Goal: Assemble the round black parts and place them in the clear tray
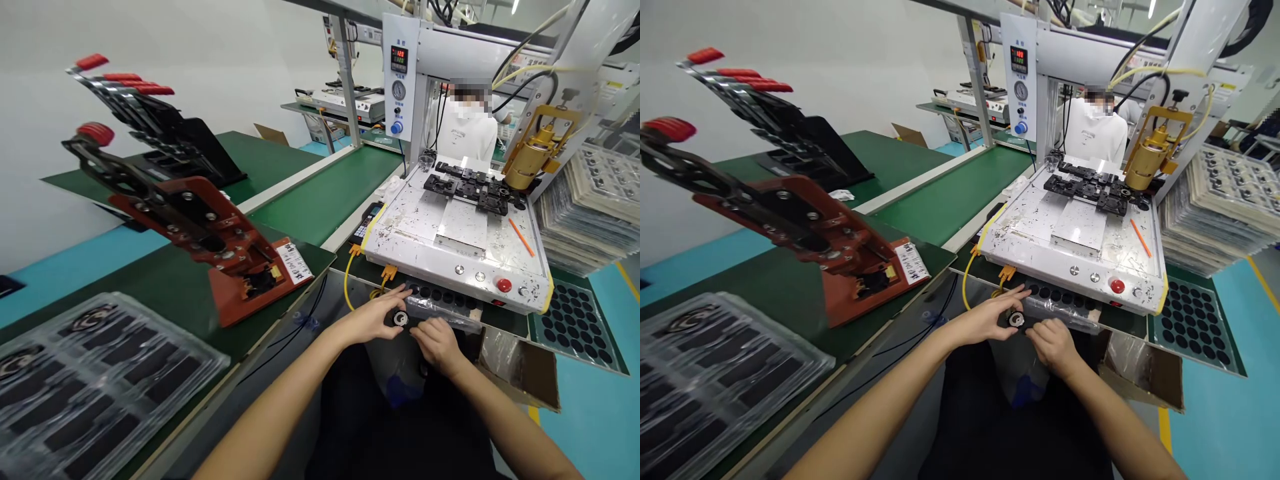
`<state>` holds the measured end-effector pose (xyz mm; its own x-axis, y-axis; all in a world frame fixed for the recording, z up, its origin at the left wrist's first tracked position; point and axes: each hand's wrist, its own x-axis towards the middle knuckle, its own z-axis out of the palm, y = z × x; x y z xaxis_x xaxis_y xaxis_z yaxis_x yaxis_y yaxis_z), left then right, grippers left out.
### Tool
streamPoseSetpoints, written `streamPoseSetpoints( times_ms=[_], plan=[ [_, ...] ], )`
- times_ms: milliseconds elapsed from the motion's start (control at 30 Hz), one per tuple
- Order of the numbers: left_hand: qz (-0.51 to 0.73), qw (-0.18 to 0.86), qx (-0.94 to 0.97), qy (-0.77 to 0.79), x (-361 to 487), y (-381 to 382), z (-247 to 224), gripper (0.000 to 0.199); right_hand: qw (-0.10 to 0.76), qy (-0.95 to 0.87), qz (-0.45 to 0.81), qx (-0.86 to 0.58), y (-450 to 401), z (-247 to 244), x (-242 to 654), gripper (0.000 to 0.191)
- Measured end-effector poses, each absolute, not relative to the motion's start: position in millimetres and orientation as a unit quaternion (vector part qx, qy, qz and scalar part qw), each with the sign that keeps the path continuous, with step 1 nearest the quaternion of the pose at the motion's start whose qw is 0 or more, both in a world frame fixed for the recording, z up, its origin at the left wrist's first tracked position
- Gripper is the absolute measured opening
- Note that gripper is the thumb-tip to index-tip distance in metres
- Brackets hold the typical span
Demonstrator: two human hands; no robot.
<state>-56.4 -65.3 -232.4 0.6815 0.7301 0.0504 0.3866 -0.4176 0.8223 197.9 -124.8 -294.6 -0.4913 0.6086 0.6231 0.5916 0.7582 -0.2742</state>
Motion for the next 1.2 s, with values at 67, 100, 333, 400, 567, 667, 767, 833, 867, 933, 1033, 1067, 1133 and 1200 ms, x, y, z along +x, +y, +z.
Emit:
streamPoseSetpoints(
  times_ms=[67, 100, 333, 400, 567, 667, 767, 833, 867, 933, 1033, 1067, 1133, 1200],
  plan=[
    [0.23, 0.4, 0.812, 0.357, -49.5, -70.2, -236.6, 0.027, 0.388, -0.843, 0.013, -0.373, -143.8, -291.6, 204.6, 0.017],
    [0.244, 0.388, 0.809, 0.368, -44.7, -72.4, -238.8, 0.028, 0.401, -0.828, 0.011, -0.392, -152.2, -289.8, 208.5, 0.018],
    [0.29, 0.337, 0.764, 0.467, -10.0, -75.7, -248.0, 0.024, 0.415, -0.751, 0.016, -0.514, -168.4, -282.9, 228.2, 0.015],
    [0.298, 0.327, 0.76, 0.476, -6.9, -77.7, -247.5, 0.024, 0.42, -0.739, 0.04, -0.525, -160.0, -282.2, 231.8, 0.014],
    [0.354, 0.294, 0.725, 0.513, -7.8, -100.7, -238.5, 0.025, 0.45, -0.712, 0.111, -0.527, -137.4, -268.3, 247.5, 0.012],
    [0.388, 0.336, 0.681, 0.523, -5.5, -118.8, -227.0, 0.031, 0.464, -0.692, 0.145, -0.534, -133.8, -254.4, 255.4, 0.015],
    [0.412, 0.491, 0.583, 0.5, 1.5, -131.3, -214.2, 0.038, 0.478, -0.652, 0.193, -0.556, -137.7, -237.7, 256.3, 0.02],
    [0.427, 0.6, 0.5, 0.456, 7.4, -136.4, -206.9, 0.044, 0.478, -0.632, 0.234, -0.563, -142.1, -224.5, 254.2, 0.024],
    [0.432, 0.642, 0.461, 0.435, 10.4, -138.4, -203.8, 0.048, 0.477, -0.621, 0.27, -0.561, -144.3, -217.4, 253.0, 0.025],
    [0.433, 0.7, 0.4, 0.404, 15.9, -141.7, -198.7, 0.054, 0.481, -0.584, 0.366, -0.542, -148.5, -203.8, 251.1, 0.028],
    [0.432, 0.737, 0.354, 0.38, 21.8, -145.8, -192.7, 0.06, 0.497, -0.502, 0.491, -0.51, -153.2, -188.9, 249.9, 0.031],
    [0.431, 0.744, 0.348, 0.374, 23.2, -146.9, -190.9, 0.06, 0.5, -0.482, 0.512, -0.506, -154.3, -186.1, 249.8, 0.032],
    [0.429, 0.752, 0.339, 0.368, 25.1, -149.1, -186.8, 0.061, 0.499, -0.451, 0.543, -0.502, -155.7, -183.0, 249.8, 0.032],
    [0.426, 0.758, 0.331, 0.366, 26.1, -151.5, -181.9, 0.062, 0.494, -0.431, 0.568, -0.498, -156.6, -181.7, 249.7, 0.032]
  ],
)
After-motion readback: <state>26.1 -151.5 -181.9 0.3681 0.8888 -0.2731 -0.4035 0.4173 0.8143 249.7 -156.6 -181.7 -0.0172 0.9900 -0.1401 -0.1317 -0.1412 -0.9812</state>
